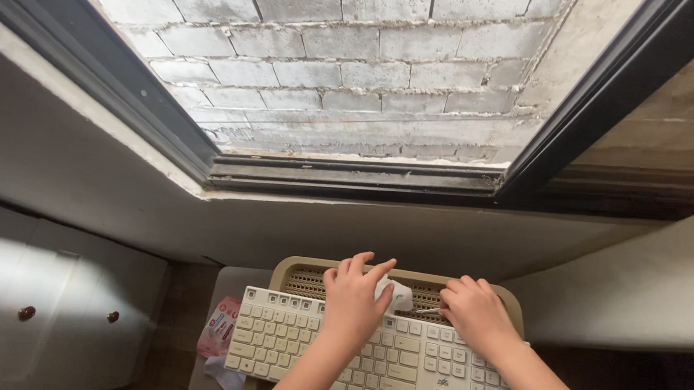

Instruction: The person removes keycaps from a white keyboard, wipes each keycap with a tissue, and places the cleaned keycaps into a beige plastic basket. The person repeats this process for multiple keycaps throughout the clip.

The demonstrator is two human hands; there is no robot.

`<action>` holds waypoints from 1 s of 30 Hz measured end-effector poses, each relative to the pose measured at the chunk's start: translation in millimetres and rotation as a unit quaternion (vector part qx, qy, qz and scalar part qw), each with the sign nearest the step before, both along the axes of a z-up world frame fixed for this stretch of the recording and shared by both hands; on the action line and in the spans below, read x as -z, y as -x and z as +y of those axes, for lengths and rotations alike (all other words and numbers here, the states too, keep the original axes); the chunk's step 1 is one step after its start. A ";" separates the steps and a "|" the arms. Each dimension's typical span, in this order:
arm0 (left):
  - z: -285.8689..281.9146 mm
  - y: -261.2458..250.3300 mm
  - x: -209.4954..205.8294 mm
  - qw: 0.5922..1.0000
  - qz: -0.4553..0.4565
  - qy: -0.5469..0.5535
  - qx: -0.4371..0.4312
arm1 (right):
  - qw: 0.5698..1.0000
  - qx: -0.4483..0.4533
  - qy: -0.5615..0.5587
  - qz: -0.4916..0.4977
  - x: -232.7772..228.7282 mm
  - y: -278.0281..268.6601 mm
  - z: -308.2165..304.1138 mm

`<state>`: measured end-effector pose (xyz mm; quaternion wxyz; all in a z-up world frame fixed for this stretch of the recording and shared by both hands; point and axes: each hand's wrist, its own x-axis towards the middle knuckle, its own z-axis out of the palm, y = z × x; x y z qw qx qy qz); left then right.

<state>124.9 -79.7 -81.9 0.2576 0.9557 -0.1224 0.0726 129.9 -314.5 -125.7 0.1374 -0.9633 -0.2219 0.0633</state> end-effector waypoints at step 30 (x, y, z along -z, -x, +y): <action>23.9 25.9 30.1 0.980 -0.047 0.019 0.192 | 0.927 0.211 0.018 0.309 -83.3 35.1 57.1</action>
